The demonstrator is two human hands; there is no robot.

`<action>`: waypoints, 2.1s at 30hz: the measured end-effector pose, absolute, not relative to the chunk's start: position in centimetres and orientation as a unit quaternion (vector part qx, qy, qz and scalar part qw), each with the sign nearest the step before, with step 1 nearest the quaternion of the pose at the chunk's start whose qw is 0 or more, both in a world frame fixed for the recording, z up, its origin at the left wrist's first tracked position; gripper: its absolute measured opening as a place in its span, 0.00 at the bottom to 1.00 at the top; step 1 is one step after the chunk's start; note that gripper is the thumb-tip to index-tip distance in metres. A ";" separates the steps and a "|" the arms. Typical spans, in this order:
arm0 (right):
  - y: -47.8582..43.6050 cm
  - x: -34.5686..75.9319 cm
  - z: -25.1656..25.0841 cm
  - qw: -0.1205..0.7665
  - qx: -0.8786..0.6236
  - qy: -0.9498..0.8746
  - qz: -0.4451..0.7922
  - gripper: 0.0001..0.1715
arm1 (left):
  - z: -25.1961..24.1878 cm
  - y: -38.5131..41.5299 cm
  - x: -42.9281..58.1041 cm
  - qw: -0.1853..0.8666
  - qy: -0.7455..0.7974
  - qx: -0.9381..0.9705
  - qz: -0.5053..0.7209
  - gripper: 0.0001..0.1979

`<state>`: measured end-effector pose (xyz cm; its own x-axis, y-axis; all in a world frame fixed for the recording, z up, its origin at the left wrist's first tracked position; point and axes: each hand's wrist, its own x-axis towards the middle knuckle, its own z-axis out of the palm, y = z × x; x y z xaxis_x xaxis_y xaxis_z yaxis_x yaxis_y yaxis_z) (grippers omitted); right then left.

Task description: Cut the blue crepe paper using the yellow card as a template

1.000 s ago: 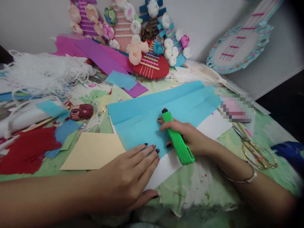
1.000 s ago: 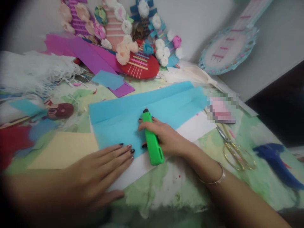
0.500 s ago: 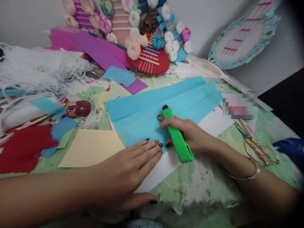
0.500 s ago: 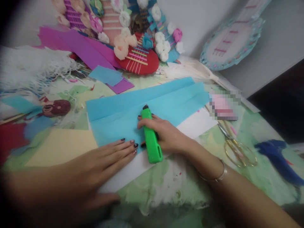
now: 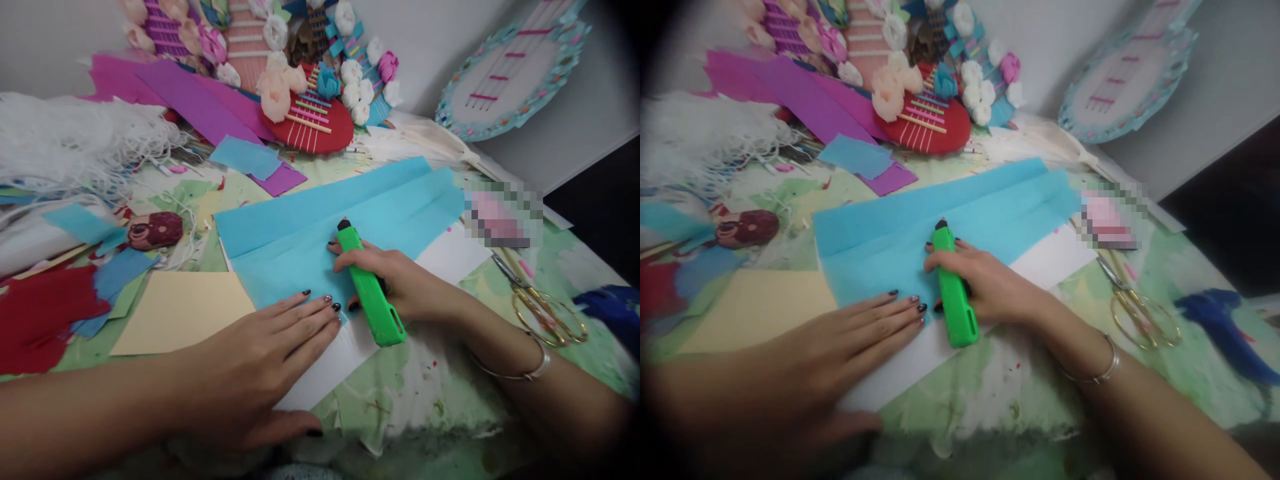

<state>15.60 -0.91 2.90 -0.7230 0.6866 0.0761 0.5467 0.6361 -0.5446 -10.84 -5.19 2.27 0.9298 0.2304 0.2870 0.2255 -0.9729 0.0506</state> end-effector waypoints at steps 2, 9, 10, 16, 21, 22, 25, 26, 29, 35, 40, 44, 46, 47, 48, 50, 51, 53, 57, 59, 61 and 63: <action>-1.0 15.5 3.0 0.158 -0.363 -0.881 0.258 0.21 | 1.9 -5.1 -10.9 -0.013 0.123 0.978 0.168 0.33; -0.5 14.8 2.1 0.212 -0.481 -0.826 0.205 0.21 | 0.9 -4.8 -10.8 -0.029 0.178 0.965 0.189 0.35; -0.4 14.8 1.9 0.206 -0.485 -0.825 0.204 0.22 | 1.0 -4.7 -10.8 -0.029 0.172 0.968 0.181 0.35; 0.0 15.1 1.7 0.195 -0.491 -0.821 0.218 0.21 | 1.6 -4.2 -11.1 -0.030 0.156 0.973 0.166 0.33; 0.1 15.2 1.9 0.191 -0.483 -0.826 0.221 0.21 | 1.8 -4.0 -11.3 -0.014 0.151 0.974 0.169 0.30; 0.2 15.2 1.9 0.191 -0.481 -0.827 0.220 0.21 | 1.8 -4.0 -11.3 -0.011 0.151 0.974 0.167 0.30; 0.2 15.2 1.9 0.190 -0.478 -0.829 0.220 0.21 | 1.8 -3.8 -11.5 0.000 0.152 0.974 0.166 0.29; 0.2 15.2 1.9 0.190 -0.477 -0.829 0.220 0.21 | 1.8 -3.8 -11.5 0.004 0.151 0.974 0.167 0.29; 0.3 15.2 1.9 0.191 -0.475 -0.831 0.220 0.20 | 1.9 -3.7 -11.6 0.007 0.150 0.974 0.168 0.29; 0.4 15.4 1.8 0.187 -0.470 -0.836 0.213 0.21 | 2.2 -3.5 -11.5 0.012 0.143 0.976 0.166 0.30; 0.6 15.5 1.6 0.194 -0.460 -0.841 0.209 0.21 | 2.4 -3.3 -11.6 0.017 0.138 0.978 0.158 0.29; 0.6 15.4 1.7 0.197 -0.462 -0.838 0.212 0.20 | 2.2 -3.3 -11.7 0.018 0.140 0.978 0.154 0.31; 0.6 15.3 1.8 0.197 -0.463 -0.837 0.214 0.20 | 2.1 -3.3 -11.8 0.012 0.138 0.977 0.159 0.32; 0.5 15.3 1.9 0.196 -0.464 -0.837 0.213 0.20 | 2.0 -3.3 -11.9 0.010 0.136 0.977 0.165 0.33; 0.5 15.3 2.0 0.194 -0.464 -0.838 0.210 0.20 | 1.9 -3.3 -11.9 0.010 0.132 0.977 0.170 0.33; 0.4 15.5 2.1 0.185 -0.463 -0.843 0.202 0.20 | 1.7 -3.1 -11.9 0.012 0.129 0.975 0.181 0.32; 0.4 15.6 2.2 0.179 -0.461 -0.846 0.197 0.21 | 1.5 -3.0 -11.9 0.010 0.134 0.973 0.187 0.32; 0.2 15.8 2.3 0.170 -0.461 -0.850 0.192 0.21 | 1.3 -2.9 -11.9 0.001 0.155 0.967 0.204 0.33; 0.1 15.4 2.3 0.210 -0.498 -0.821 0.182 0.21 | 1.1 -2.9 -11.7 -0.002 0.181 0.963 0.202 0.35; 0.3 15.1 2.0 0.234 -0.519 -0.805 0.165 0.20 | 1.2 -3.0 -11.6 0.000 0.176 0.967 0.184 0.36; 0.6 14.7 1.6 0.235 -0.529 -0.802 0.147 0.21 | 1.3 -3.0 -11.5 -0.001 0.173 0.969 0.177 0.36; 0.9 14.6 1.3 0.224 -0.534 -0.803 0.137 0.20 | 1.4 -3.0 -11.5 -0.001 0.171 0.970 0.174 0.36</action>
<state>14.59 0.85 1.28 -0.3286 0.9200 0.2137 0.7974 0.3915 -0.4592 -11.54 -3.03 1.39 0.8812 0.3310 0.3376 0.3316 -0.9417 0.0577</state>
